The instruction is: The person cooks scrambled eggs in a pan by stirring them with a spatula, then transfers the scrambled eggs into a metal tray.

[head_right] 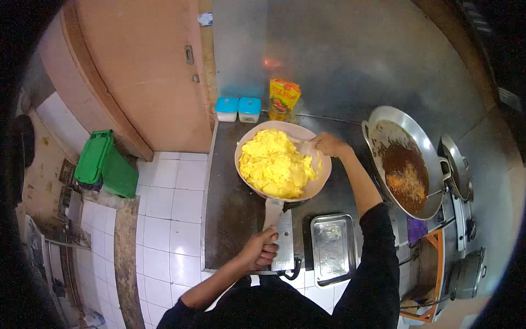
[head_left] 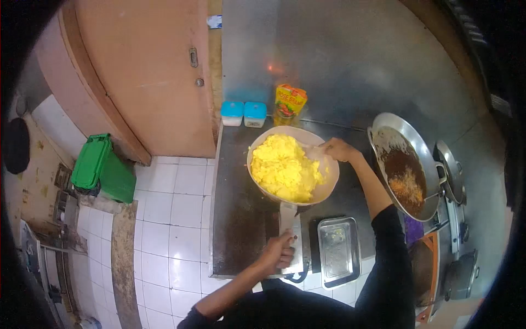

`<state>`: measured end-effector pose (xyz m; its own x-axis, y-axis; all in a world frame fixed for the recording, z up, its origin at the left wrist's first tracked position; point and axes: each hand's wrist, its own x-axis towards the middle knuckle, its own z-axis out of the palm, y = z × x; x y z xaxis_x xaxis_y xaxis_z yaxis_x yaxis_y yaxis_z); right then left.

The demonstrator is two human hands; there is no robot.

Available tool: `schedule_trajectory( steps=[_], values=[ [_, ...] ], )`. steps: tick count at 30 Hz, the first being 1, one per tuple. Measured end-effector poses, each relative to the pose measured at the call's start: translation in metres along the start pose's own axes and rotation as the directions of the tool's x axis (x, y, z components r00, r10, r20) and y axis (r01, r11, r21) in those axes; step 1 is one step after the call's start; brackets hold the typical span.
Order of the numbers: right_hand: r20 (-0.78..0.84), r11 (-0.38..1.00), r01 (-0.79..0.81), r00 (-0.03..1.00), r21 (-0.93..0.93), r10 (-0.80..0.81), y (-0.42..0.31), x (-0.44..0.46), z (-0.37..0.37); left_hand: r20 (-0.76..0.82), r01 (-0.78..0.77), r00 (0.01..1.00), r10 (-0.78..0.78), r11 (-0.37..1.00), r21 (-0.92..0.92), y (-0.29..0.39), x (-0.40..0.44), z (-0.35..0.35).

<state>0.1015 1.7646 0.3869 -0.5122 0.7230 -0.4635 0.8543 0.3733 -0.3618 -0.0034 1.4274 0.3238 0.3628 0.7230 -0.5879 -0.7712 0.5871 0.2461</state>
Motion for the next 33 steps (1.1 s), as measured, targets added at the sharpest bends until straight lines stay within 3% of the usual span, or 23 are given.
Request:
schedule_trajectory(
  steps=[1,2,3,4,5,6,7,9,14,17,23,26,28,30,33],
  values=[
    [0.004,1.000,0.009,1.000,-0.002,-0.009,0.000,0.006,-0.001,-0.047,0.032,0.998,-0.029,0.998,0.062,0.009,-0.006,-0.006],
    [0.053,0.989,0.145,0.988,-0.035,-0.143,0.002,0.013,-0.001,-0.051,0.024,0.998,-0.021,0.998,0.063,0.018,-0.012,-0.012],
    [0.107,0.959,0.277,0.957,-0.058,-0.270,0.006,0.019,-0.002,-0.003,0.038,0.999,-0.038,0.994,0.099,0.029,-0.016,-0.018],
    [0.105,0.959,0.277,0.957,-0.052,-0.271,0.012,0.021,0.001,0.044,0.057,0.997,-0.063,0.989,0.137,0.037,-0.021,-0.022],
    [-0.033,0.843,0.508,0.853,-0.178,-0.521,0.022,0.017,0.006,0.043,0.060,0.997,-0.066,0.988,0.141,0.040,-0.023,-0.024],
    [-0.129,0.666,0.667,0.667,-0.333,-0.733,0.033,0.013,0.010,0.050,0.051,0.997,-0.059,0.987,0.151,0.044,-0.025,-0.025],
    [-0.134,0.674,0.660,0.675,-0.332,-0.726,0.030,-0.007,0.009,0.057,0.045,0.997,-0.055,0.986,0.162,0.046,-0.025,-0.025],
    [-0.082,0.728,0.353,0.869,-0.588,-0.487,0.004,-0.063,0.000,0.057,0.074,0.995,-0.085,0.983,0.166,0.048,-0.027,-0.027],
    [-0.144,0.655,0.263,0.855,-0.709,-0.499,0.019,-0.122,0.032,0.083,0.122,0.987,-0.134,0.982,0.141,0.050,-0.025,-0.030],
    [-0.280,0.598,0.187,0.749,-0.780,-0.600,0.023,-0.157,0.043,0.067,0.093,0.992,-0.104,0.985,0.147,0.048,-0.027,-0.029],
    [-0.341,0.699,0.091,0.824,-0.710,-0.453,-0.030,-0.222,0.014,0.051,0.093,0.994,-0.101,0.986,0.142,0.046,-0.027,-0.027],
    [-0.236,0.693,0.084,0.905,-0.716,-0.354,-0.046,-0.196,0.045,0.073,0.100,0.991,-0.109,0.989,0.112,0.045,-0.024,-0.027],
    [-0.287,0.625,-0.029,0.904,-0.780,-0.316,-0.055,-0.159,0.095,0.065,0.086,0.994,-0.092,0.992,0.093,0.036,-0.020,-0.022],
    [-0.455,0.599,-0.228,0.852,-0.768,-0.260,-0.078,-0.134,0.125,0.060,0.058,0.996,-0.063,0.996,0.073,0.030,-0.016,-0.021],
    [-0.514,0.625,-0.214,0.783,-0.751,-0.350,-0.067,-0.076,0.128,0.085,0.044,0.995,-0.052,0.994,0.096,0.026,-0.015,-0.024]
  ],
)
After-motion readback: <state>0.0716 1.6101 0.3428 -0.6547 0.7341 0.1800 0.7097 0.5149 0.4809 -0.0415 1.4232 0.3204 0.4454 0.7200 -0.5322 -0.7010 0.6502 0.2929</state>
